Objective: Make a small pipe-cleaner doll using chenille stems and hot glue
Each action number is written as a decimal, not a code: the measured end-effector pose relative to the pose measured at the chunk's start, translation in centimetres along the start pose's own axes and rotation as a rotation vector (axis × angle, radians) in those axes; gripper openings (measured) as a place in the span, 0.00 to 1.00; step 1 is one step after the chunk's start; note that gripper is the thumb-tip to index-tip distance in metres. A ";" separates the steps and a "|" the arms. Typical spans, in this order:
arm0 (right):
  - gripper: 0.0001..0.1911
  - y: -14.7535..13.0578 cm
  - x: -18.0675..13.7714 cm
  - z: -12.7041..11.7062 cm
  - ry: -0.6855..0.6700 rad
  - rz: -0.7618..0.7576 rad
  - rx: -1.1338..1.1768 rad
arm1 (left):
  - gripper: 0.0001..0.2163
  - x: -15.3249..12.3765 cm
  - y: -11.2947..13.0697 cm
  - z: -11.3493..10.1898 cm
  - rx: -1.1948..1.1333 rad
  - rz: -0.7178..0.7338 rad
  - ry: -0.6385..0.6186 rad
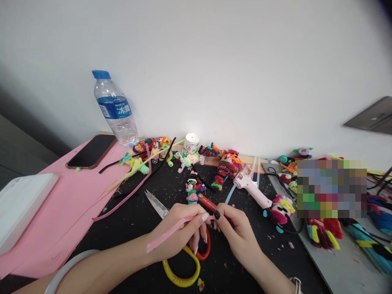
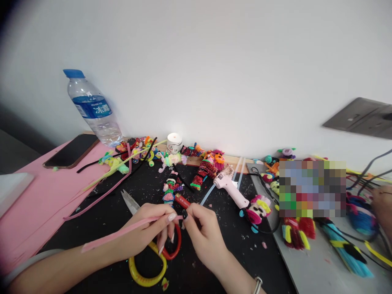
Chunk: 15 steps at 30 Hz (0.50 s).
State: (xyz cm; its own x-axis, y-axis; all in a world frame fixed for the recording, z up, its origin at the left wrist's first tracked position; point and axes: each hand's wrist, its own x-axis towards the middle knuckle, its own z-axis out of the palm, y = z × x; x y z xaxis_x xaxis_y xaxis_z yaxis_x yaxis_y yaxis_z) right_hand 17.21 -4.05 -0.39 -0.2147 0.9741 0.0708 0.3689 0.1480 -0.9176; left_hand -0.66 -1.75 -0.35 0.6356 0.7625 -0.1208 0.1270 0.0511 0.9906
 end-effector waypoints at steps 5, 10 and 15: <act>0.19 0.1 -0.2 -0.2 0.015 0.035 0.200 | 0.18 0.1 0.0 -0.1 -0.007 -0.002 0.035; 0.17 -0.1 -0.2 -0.1 -0.020 0.022 0.154 | 0.18 0.1 -0.1 0.0 -0.003 0.010 0.029; 0.17 -0.2 -0.1 0.0 -0.006 -0.004 0.034 | 0.18 0.0 -0.1 0.0 0.011 0.010 0.015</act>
State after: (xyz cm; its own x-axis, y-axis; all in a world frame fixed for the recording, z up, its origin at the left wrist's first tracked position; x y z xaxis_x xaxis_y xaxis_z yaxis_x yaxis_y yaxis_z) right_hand 17.19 -4.22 -0.17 -0.2220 0.9723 0.0723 0.3369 0.1461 -0.9301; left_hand -0.67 -1.73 -0.47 0.6254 0.7725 -0.1102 0.1292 0.0367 0.9909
